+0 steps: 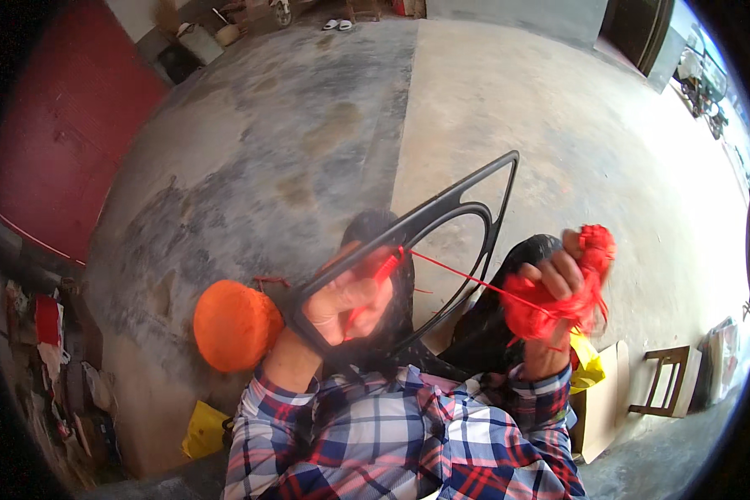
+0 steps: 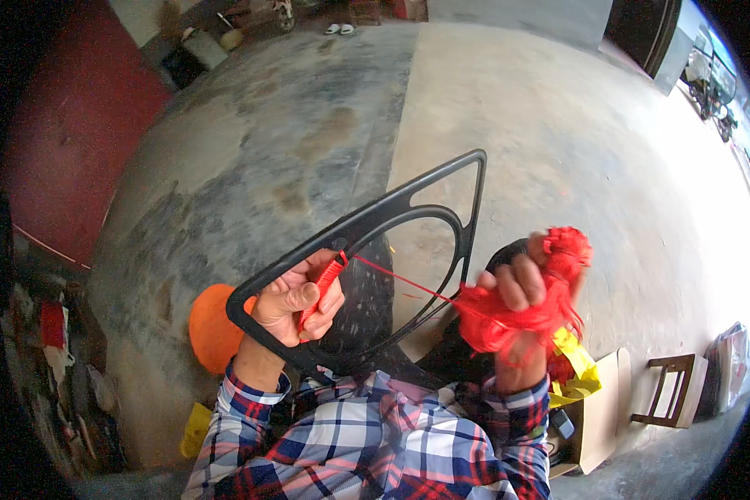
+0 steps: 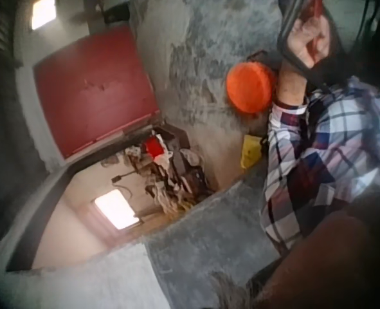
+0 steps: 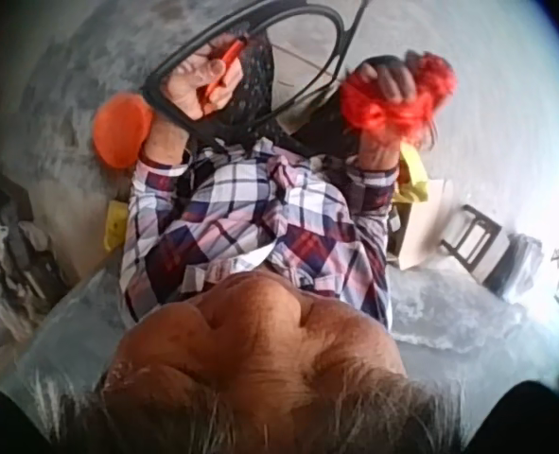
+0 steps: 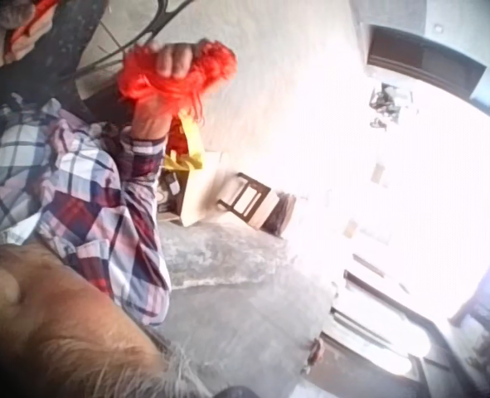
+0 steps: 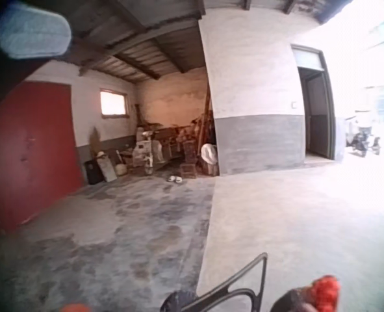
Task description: Winding red string onto a black plastic frame.
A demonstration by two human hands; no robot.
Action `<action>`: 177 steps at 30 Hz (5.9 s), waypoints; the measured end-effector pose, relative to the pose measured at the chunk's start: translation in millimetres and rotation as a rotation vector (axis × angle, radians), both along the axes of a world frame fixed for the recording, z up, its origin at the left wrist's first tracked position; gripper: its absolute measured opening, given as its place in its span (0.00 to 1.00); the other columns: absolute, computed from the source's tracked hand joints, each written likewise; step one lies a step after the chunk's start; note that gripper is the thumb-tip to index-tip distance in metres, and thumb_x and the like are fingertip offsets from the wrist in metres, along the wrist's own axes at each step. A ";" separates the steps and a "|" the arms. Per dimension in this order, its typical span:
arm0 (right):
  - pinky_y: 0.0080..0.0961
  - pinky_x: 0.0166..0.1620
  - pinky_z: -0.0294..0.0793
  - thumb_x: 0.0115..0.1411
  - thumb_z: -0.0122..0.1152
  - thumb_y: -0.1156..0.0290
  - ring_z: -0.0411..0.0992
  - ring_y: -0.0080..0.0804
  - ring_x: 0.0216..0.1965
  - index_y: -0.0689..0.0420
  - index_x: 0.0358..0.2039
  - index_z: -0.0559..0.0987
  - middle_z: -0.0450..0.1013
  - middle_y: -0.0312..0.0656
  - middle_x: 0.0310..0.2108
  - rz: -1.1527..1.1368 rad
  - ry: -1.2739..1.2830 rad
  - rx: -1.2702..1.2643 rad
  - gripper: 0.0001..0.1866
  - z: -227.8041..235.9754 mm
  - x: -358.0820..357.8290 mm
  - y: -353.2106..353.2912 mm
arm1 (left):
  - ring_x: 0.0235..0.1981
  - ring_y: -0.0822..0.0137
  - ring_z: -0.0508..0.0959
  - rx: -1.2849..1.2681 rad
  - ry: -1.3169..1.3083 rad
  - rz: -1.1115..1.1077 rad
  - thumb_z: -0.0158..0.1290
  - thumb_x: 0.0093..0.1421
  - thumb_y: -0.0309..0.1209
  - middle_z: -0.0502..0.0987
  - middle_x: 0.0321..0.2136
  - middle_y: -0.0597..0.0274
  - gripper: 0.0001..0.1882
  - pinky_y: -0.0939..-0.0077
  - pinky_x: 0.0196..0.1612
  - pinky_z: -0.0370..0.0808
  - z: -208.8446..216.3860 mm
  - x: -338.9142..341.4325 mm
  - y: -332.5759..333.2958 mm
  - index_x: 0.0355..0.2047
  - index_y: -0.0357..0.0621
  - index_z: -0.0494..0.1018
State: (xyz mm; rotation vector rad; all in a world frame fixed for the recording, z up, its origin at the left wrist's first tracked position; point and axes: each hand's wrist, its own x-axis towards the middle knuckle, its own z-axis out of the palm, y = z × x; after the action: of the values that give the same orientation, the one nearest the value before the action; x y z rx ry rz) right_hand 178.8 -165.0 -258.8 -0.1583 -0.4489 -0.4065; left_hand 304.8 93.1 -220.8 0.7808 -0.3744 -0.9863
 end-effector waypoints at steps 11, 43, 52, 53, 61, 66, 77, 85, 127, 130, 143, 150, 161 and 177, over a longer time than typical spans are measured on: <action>0.32 0.34 0.71 0.68 0.43 0.51 0.71 0.35 0.28 0.58 0.38 0.71 0.71 0.40 0.25 0.063 0.555 -0.039 0.21 -20.4 -3.2 0.3 | 0.15 0.72 0.67 -0.009 -0.002 0.091 0.53 0.62 0.31 0.69 0.24 0.57 0.28 0.83 0.11 0.61 -18.2 15.5 13.7 0.62 0.45 0.60; 0.39 0.50 0.73 0.55 0.58 0.66 0.73 0.39 0.48 0.61 0.48 0.72 0.74 0.46 0.45 -0.034 0.708 -0.168 0.21 -47.1 42.5 46.4 | 0.19 0.70 0.65 -0.083 0.148 -0.193 0.38 0.64 0.57 0.70 0.28 0.53 0.38 0.80 0.22 0.62 18.0 -23.4 -22.0 0.58 0.31 0.61; 0.45 0.55 0.63 0.64 0.44 0.43 0.72 0.37 0.37 0.57 0.48 0.69 0.70 0.45 0.40 -0.115 0.138 -0.087 0.28 28.6 -2.9 29.0 | 0.12 0.73 0.61 -0.017 0.059 0.014 0.57 0.58 0.36 0.66 0.21 0.58 0.31 0.83 0.11 0.57 2.8 0.8 -7.5 0.60 0.43 0.62; 0.41 0.48 0.68 0.67 0.41 0.45 0.72 0.27 0.25 0.56 0.42 0.69 0.71 0.39 0.29 -0.044 0.039 -0.095 0.24 36.7 -3.8 21.4 | 0.12 0.73 0.61 -0.018 0.056 0.021 0.57 0.58 0.36 0.66 0.21 0.58 0.31 0.83 0.11 0.57 2.4 3.7 -5.9 0.60 0.43 0.62; 0.30 0.30 0.64 0.67 0.42 0.45 0.60 0.26 0.14 0.55 0.38 0.68 0.64 0.34 0.17 -0.029 0.333 -0.224 0.23 13.7 -11.3 40.0 | 0.11 0.75 0.60 -0.023 -0.036 0.060 0.53 0.62 0.34 0.65 0.19 0.60 0.29 0.83 0.09 0.53 -14.9 21.8 10.1 0.62 0.47 0.58; 0.32 0.45 0.72 0.61 0.54 0.58 0.73 0.36 0.37 0.58 0.48 0.70 0.72 0.42 0.37 0.040 0.583 -0.207 0.20 5.6 9.6 36.4 | 0.11 0.74 0.60 -0.010 -0.075 0.058 0.52 0.62 0.39 0.67 0.21 0.59 0.27 0.83 0.10 0.55 -14.8 19.6 3.0 0.58 0.42 0.63; 0.20 0.44 0.71 0.55 0.66 0.72 0.72 0.22 0.40 0.61 0.41 0.71 0.75 0.37 0.39 -0.551 0.632 -1.431 0.16 59.6 27.9 74.1 | 0.56 0.58 0.70 0.190 -0.280 0.170 0.56 0.59 0.43 0.69 0.53 0.51 0.36 0.63 0.59 0.65 -4.9 -16.3 -29.6 0.62 0.39 0.57; 0.24 0.46 0.72 0.61 0.57 0.67 0.74 0.25 0.38 0.61 0.46 0.74 0.76 0.36 0.38 0.324 0.584 -0.251 0.15 -5.1 36.2 66.6 | 0.57 0.63 0.70 -0.158 0.376 -0.152 0.43 0.68 0.36 0.69 0.56 0.53 0.24 0.66 0.62 0.65 -2.2 -18.8 -17.3 0.60 0.35 0.60; 0.34 0.49 0.70 0.68 0.46 0.60 0.70 0.34 0.35 0.57 0.44 0.70 0.71 0.38 0.34 -0.411 0.355 -0.172 0.14 -23.1 -4.8 -57.7 | 0.12 0.75 0.60 -0.080 0.012 0.176 0.50 0.64 0.34 0.65 0.20 0.62 0.25 0.82 0.10 0.54 -32.7 34.7 24.3 0.61 0.46 0.62; 0.34 0.50 0.71 0.64 0.52 0.63 0.71 0.33 0.44 0.61 0.55 0.67 0.73 0.41 0.40 -0.145 0.548 -0.214 0.22 14.3 8.3 17.9 | 0.13 0.74 0.60 -0.093 0.045 0.116 0.49 0.64 0.37 0.64 0.21 0.61 0.25 0.82 0.10 0.54 -23.9 27.2 16.3 0.60 0.45 0.62; 0.24 0.39 0.72 0.50 0.69 0.70 0.74 0.23 0.35 0.63 0.36 0.75 0.76 0.40 0.30 -0.514 0.558 -1.388 0.16 62.2 32.0 58.3 | 0.52 0.59 0.73 0.157 -0.182 0.003 0.53 0.62 0.43 0.71 0.51 0.55 0.28 0.63 0.51 0.74 9.8 -13.9 -30.4 0.58 0.41 0.62; 0.30 0.51 0.71 0.56 0.59 0.64 0.74 0.35 0.42 0.65 0.47 0.73 0.75 0.47 0.42 0.253 0.576 -0.358 0.22 -4.0 30.7 48.6 | 0.54 0.55 0.73 0.042 0.209 -0.043 0.52 0.60 0.39 0.71 0.54 0.46 0.29 0.59 0.60 0.66 26.1 -32.2 -28.2 0.56 0.30 0.65; 0.30 0.56 0.66 0.56 0.60 0.64 0.73 0.33 0.46 0.64 0.47 0.74 0.75 0.45 0.44 -0.091 0.734 -0.591 0.22 -49.4 36.4 15.9 | 0.14 0.67 0.62 -0.061 0.100 -0.243 0.35 0.56 0.71 0.66 0.19 0.53 0.48 0.77 0.15 0.57 16.1 -15.2 -14.2 0.59 0.39 0.64; 0.20 0.17 0.61 0.70 0.25 0.48 0.64 0.27 0.06 0.54 0.32 0.60 0.66 0.38 0.07 0.103 -0.116 -0.429 0.23 17.7 -64.9 -28.2 | 0.11 0.74 0.60 -0.088 -0.032 0.182 0.52 0.62 0.34 0.66 0.18 0.60 0.29 0.82 0.10 0.55 -12.5 23.7 31.4 0.62 0.49 0.59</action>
State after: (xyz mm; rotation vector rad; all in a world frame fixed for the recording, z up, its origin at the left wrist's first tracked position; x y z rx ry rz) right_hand 113.8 -193.2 -241.1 -0.5267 -0.6524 -0.2140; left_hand 328.4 124.5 -233.3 0.7379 -0.3652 -0.7832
